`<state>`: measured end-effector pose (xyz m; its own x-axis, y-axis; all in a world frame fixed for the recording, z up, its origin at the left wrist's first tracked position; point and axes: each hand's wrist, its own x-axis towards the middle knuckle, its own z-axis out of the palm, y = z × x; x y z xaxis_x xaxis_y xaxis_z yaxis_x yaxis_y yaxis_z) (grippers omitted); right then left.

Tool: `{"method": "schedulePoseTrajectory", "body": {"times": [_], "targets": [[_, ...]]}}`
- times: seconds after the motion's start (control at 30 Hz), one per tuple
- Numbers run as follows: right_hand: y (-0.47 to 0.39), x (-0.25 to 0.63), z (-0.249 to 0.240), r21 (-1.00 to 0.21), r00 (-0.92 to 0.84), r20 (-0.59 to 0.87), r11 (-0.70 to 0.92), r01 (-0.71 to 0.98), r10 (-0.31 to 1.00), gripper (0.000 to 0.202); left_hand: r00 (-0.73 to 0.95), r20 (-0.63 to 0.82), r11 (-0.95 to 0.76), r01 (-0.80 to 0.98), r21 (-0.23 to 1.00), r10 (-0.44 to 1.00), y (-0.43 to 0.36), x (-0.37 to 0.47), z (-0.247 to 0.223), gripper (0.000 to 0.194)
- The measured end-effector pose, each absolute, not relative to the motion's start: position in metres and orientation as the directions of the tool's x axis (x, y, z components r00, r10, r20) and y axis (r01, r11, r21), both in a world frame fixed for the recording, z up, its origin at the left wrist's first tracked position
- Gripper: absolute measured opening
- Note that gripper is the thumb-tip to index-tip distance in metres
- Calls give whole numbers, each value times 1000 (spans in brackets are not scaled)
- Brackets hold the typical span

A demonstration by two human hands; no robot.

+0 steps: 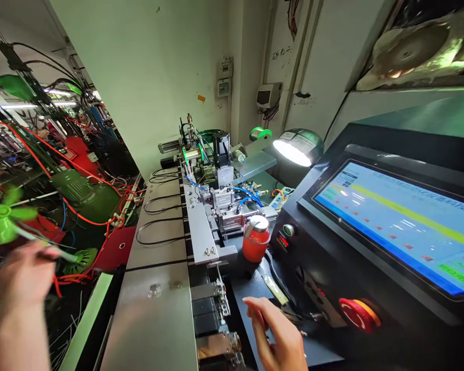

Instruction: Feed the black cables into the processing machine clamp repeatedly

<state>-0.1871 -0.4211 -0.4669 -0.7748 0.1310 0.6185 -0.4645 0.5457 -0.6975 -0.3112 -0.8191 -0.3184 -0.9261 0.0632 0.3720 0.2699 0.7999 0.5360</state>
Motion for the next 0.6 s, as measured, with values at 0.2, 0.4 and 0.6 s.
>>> {"method": "schedulePoseTrajectory", "body": {"times": [0.2,0.4,0.6], "targets": [[-424,-183,-461,-794,-853,501,471,-386,145,18,-698,28,452,493,744,715,-650,-295,-367,35],[-438,-184,-460,-945,-960,234,269,-186,154,13,-772,-31,407,300,863,635,-604,-256,-415,22],[-443,-190,-462,-978,-982,142,172,-120,122,26,-739,116,456,522,721,663,-613,-257,-427,22]]}}
